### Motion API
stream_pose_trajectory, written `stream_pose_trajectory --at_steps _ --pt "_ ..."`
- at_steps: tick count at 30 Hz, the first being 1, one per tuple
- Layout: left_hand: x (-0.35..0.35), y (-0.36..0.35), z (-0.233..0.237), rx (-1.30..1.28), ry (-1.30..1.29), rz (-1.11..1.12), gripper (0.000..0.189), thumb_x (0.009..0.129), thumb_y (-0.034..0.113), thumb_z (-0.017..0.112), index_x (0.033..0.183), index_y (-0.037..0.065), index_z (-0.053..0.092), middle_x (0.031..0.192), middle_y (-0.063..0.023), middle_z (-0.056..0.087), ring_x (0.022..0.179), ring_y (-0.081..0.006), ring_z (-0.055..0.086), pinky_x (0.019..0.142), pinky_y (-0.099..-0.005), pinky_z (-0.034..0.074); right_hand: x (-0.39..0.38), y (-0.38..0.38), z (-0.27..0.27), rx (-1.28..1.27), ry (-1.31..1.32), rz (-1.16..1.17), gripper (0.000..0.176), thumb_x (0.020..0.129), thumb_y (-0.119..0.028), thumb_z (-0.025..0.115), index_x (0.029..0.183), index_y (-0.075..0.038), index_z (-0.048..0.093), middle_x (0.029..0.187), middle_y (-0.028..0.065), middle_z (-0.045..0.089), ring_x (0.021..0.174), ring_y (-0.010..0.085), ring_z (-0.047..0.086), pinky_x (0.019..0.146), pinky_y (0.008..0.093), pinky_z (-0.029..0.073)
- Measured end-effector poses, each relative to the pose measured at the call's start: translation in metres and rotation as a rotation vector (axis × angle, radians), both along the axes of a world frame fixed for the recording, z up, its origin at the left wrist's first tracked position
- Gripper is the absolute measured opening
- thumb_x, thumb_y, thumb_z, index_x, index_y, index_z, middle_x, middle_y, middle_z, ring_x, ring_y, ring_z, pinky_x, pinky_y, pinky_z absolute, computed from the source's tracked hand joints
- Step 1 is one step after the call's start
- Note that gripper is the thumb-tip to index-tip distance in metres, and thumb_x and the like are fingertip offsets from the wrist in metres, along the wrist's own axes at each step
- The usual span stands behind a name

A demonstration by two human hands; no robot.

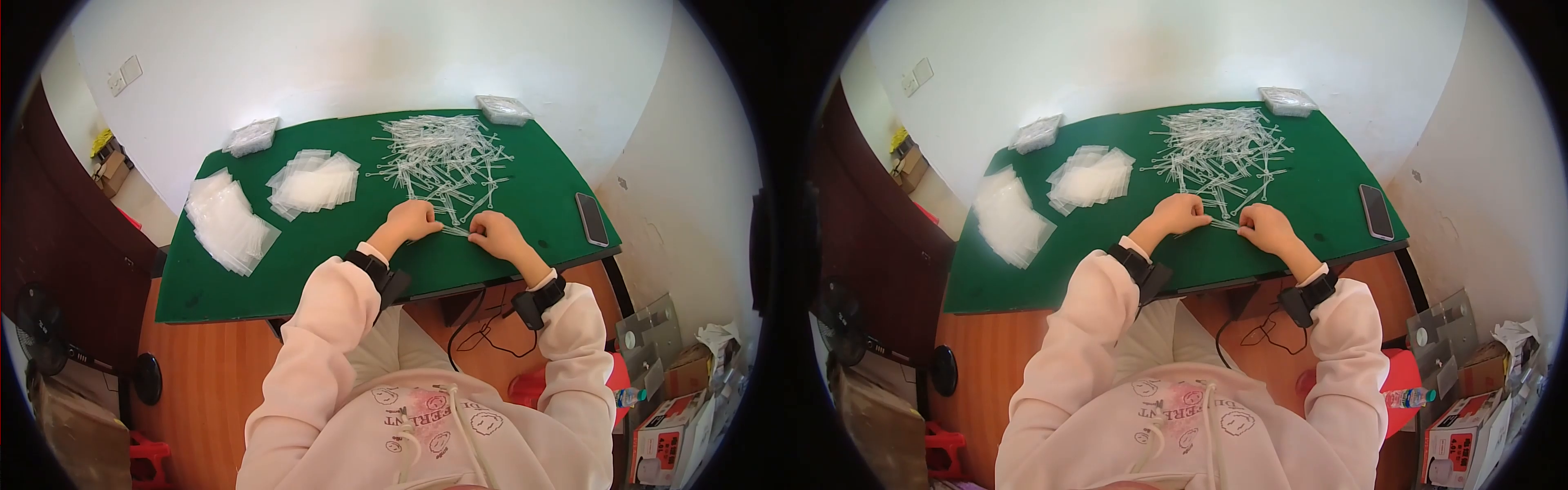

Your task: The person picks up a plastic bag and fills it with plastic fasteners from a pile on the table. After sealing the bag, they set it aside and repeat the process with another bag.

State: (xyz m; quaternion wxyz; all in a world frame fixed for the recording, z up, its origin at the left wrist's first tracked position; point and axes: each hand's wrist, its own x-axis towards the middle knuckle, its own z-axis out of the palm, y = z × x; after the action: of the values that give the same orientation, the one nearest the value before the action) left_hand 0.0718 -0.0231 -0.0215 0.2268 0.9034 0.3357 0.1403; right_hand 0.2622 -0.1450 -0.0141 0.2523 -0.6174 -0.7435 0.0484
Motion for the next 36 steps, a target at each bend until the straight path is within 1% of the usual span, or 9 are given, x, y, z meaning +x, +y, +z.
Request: stream_pose_trajectory --at_steps 7,9,12,14,22,25,29,34,36 --pt "-0.013 0.036 -0.018 -0.489 -0.427 0.173 0.027 0.077 0.031 0.061 0.073 0.004 0.06 0.066 -0.0047 0.059 0.058 -0.0148 0.056 0.052 -0.0287 0.045 -0.076 -0.016 0.018 0.162 0.251 0.214 0.019 0.069 -0.012 0.069 0.081 -0.004 0.056 0.07 0.0054 0.054 0.062 0.0169 0.053 0.057 0.0282 0.043" --pt "-0.017 0.037 -0.011 -0.811 -0.681 0.258 0.028 0.08 0.029 0.059 0.073 0.003 0.059 0.062 -0.0016 0.055 0.052 -0.0106 0.05 0.047 -0.0258 0.042 -0.11 -0.032 0.02 -0.242 0.536 0.304 0.023 0.073 -0.013 0.068 0.087 -0.002 0.054 0.075 0.0045 0.056 0.06 0.0127 0.053 0.054 0.0261 0.043" --pt "-0.028 0.038 0.004 -0.791 -0.841 0.291 0.024 0.083 0.028 0.057 0.075 0.005 0.058 0.061 0.002 0.05 0.052 -0.0074 0.045 0.047 -0.0221 0.038 -0.142 -0.037 0.004 -0.34 0.709 0.366 0.028 0.079 -0.019 0.065 0.094 -0.001 0.05 0.078 0.0063 0.058 0.06 0.0116 0.055 0.053 0.0248 0.045" --pt "-0.032 0.037 0.009 -0.784 -0.921 0.312 0.023 0.085 0.028 0.056 0.076 0.007 0.058 0.061 0.0038 0.047 0.051 -0.0058 0.043 0.046 -0.0203 0.036 -0.157 -0.033 -0.004 -0.551 1.136 0.311 0.036 0.078 -0.026 0.065 0.096 0.0 0.048 0.075 0.0077 0.058 0.058 0.0132 0.057 0.05 0.0239 0.046" --pt "-0.028 0.018 0.03 0.129 -0.895 0.207 0.02 0.082 0.023 0.057 0.07 0.007 0.056 0.06 0.0015 0.05 0.048 -0.0094 0.043 0.045 -0.0239 0.035 -0.185 -0.017 -0.002 -0.68 1.37 0.251 0.032 0.081 -0.031 0.059 0.09 -0.002 0.049 0.067 0.0072 0.057 0.049 0.0143 0.056 0.043 0.0232 0.045" --pt "-0.031 0.01 0.037 0.785 -0.523 -0.016 0.014 0.077 0.018 0.058 0.068 0.007 0.056 0.063 -0.0032 0.054 0.052 -0.0176 0.05 0.047 -0.028 0.037 -0.189 -0.024 0.001 -0.678 1.369 0.232 0.031 0.082 -0.032 0.058 0.088 -0.003 0.05 0.065 0.0064 0.057 0.046 0.0135 0.054 0.041 0.0229 0.044" --pt "-0.024 0.012 0.027 1.059 0.047 -0.381 0.011 0.074 0.017 0.058 0.067 0.008 0.056 0.068 -0.0064 0.057 0.062 -0.0244 0.056 0.053 -0.0336 0.042 -0.202 -0.038 -0.002 -0.679 1.498 0.207 0.033 0.08 -0.034 0.06 0.087 -0.003 0.051 0.063 0.0058 0.056 0.044 0.0117 0.052 0.037 0.0219 0.04" --pt "-0.022 0.014 0.014 0.943 0.143 -0.36 0.014 0.075 0.02 0.057 0.069 0.008 0.057 0.07 -0.0058 0.057 0.067 -0.025 0.057 0.058 -0.0368 0.044 -0.197 -0.04 -0.006 -0.755 1.583 0.202 0.036 0.081 -0.037 0.059 0.088 -0.002 0.052 0.063 0.0059 0.056 0.043 0.012 0.051 0.037 0.022 0.039" --pt "-0.018 0.011 0.01 0.576 -0.157 -0.039 0.016 0.075 0.023 0.057 0.07 0.008 0.059 0.071 -0.0069 0.058 0.069 -0.0265 0.057 0.061 -0.0382 0.044 -0.19 -0.038 -0.005 -0.76 1.573 0.207 0.037 0.081 -0.038 0.059 0.089 -0.002 0.052 0.062 0.006 0.056 0.043 0.0124 0.051 0.037 0.0222 0.039"
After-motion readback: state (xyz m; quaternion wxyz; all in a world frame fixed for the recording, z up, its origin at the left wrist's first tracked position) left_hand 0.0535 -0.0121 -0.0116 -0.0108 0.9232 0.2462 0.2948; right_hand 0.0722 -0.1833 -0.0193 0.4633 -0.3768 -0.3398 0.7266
